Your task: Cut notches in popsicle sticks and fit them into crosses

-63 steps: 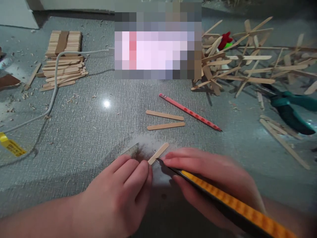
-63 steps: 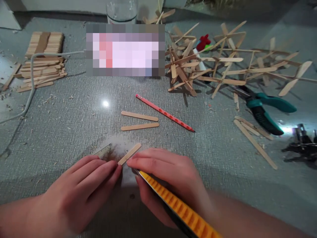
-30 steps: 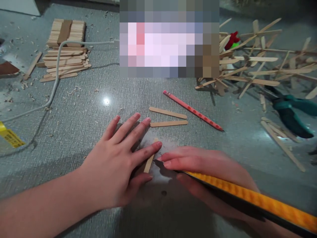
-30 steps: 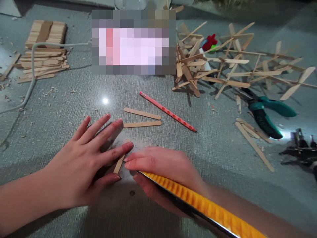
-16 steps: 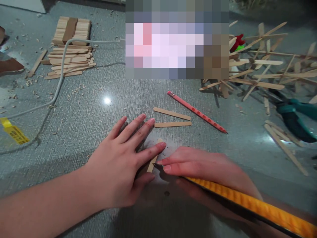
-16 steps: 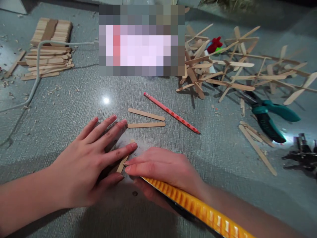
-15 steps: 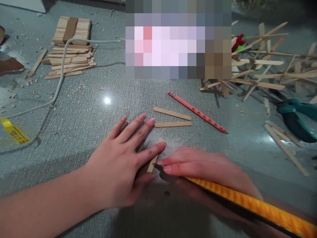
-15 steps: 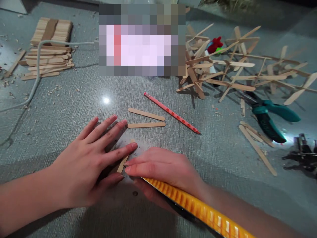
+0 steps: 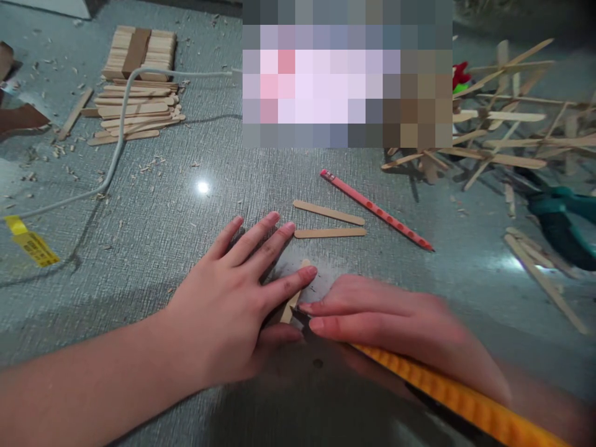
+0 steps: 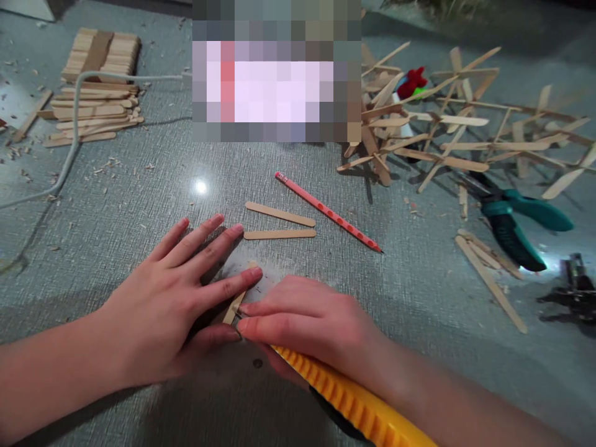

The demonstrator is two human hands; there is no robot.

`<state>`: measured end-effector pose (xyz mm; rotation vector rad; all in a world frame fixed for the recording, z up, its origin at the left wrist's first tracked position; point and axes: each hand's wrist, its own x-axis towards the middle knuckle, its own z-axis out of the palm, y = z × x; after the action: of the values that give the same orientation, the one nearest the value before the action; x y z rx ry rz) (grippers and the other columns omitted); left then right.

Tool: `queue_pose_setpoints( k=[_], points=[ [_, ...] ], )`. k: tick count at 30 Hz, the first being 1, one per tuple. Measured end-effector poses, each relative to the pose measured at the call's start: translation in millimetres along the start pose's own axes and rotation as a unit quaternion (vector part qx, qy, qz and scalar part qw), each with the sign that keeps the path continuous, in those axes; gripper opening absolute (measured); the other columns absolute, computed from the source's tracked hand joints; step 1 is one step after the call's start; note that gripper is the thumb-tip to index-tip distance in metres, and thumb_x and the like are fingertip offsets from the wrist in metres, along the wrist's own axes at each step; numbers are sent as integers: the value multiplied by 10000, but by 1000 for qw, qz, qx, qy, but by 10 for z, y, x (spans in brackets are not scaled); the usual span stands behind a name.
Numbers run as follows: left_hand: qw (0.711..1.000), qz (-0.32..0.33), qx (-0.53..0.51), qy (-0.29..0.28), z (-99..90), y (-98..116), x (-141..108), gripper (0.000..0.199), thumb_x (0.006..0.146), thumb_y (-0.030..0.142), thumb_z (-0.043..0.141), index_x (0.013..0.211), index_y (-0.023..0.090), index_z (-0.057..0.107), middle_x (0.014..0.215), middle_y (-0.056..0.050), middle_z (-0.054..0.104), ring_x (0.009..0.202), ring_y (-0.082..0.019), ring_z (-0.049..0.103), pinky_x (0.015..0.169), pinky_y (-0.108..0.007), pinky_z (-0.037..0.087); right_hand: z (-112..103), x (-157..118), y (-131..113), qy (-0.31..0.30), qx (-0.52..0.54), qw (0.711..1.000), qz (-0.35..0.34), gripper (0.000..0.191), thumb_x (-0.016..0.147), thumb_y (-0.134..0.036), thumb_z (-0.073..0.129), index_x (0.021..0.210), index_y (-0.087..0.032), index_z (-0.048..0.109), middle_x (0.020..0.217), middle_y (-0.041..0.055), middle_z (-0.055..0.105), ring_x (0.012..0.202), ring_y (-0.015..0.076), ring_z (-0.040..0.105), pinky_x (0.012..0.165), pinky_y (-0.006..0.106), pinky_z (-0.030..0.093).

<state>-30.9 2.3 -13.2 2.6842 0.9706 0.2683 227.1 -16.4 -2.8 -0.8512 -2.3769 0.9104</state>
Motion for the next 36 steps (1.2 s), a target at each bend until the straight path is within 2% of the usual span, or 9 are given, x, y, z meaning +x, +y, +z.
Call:
queue_pose_setpoints(
  k=[3, 8, 15, 23, 31, 36],
  points=[
    [1000, -5, 3, -6, 7, 3, 3, 625, 977, 595, 611, 1524, 301, 540, 1712, -143, 358, 1631, -365, 228, 1299, -626, 218, -13, 25, -1, -9, 31, 999, -8, 166, 1043, -192, 613, 1190, -256, 658, 1065, 31, 805, 993, 134, 763, 897, 305, 600],
    [999, -26, -3, -18, -26, 43, 2, 630, 960, 581, 646, 1519, 306, 552, 1705, -148, 371, 1621, -373, 256, 1284, -648, 251, 4, 48, -8, 16, 44, 999, -6, 248, 1003, -123, 637, 1199, -274, 654, 997, 10, 792, 889, 146, 739, 832, 322, 608],
    [999, -35, -16, -28, -59, 67, -1, 605, 994, 548, 615, 1538, 297, 539, 1711, -167, 346, 1620, -379, 253, 1284, -646, 256, 9, 21, -9, -5, 51, 999, -5, 309, 985, -110, 664, 1247, -273, 646, 1048, 11, 775, 938, 153, 716, 880, 328, 597],
    [998, -43, -29, -35, -55, 66, 6, 625, 971, 544, 653, 1540, 316, 533, 1727, -136, 324, 1616, -378, 266, 1290, -637, 256, 10, 21, -22, 4, 53, 999, -4, 332, 976, -85, 653, 1253, -266, 635, 1012, 22, 768, 893, 161, 710, 854, 336, 592],
    [998, -41, -28, -28, -34, 56, -5, 621, 977, 537, 645, 1544, 313, 526, 1725, -164, 314, 1625, -366, 245, 1284, -648, 244, 20, 4, -4, 5, 51, 999, -8, 328, 997, -87, 619, 1272, -265, 611, 970, 32, 773, 851, 167, 715, 820, 363, 606],
    [998, -41, -36, -33, -46, 59, -5, 611, 985, 555, 620, 1542, 319, 531, 1730, -155, 306, 1618, -376, 258, 1280, -653, 251, 12, 23, 0, 50, 88, 995, 6, 385, 917, -12, 598, 1180, -290, 644, 939, 19, 801, 833, 127, 762, 811, 255, 628]
  ],
)
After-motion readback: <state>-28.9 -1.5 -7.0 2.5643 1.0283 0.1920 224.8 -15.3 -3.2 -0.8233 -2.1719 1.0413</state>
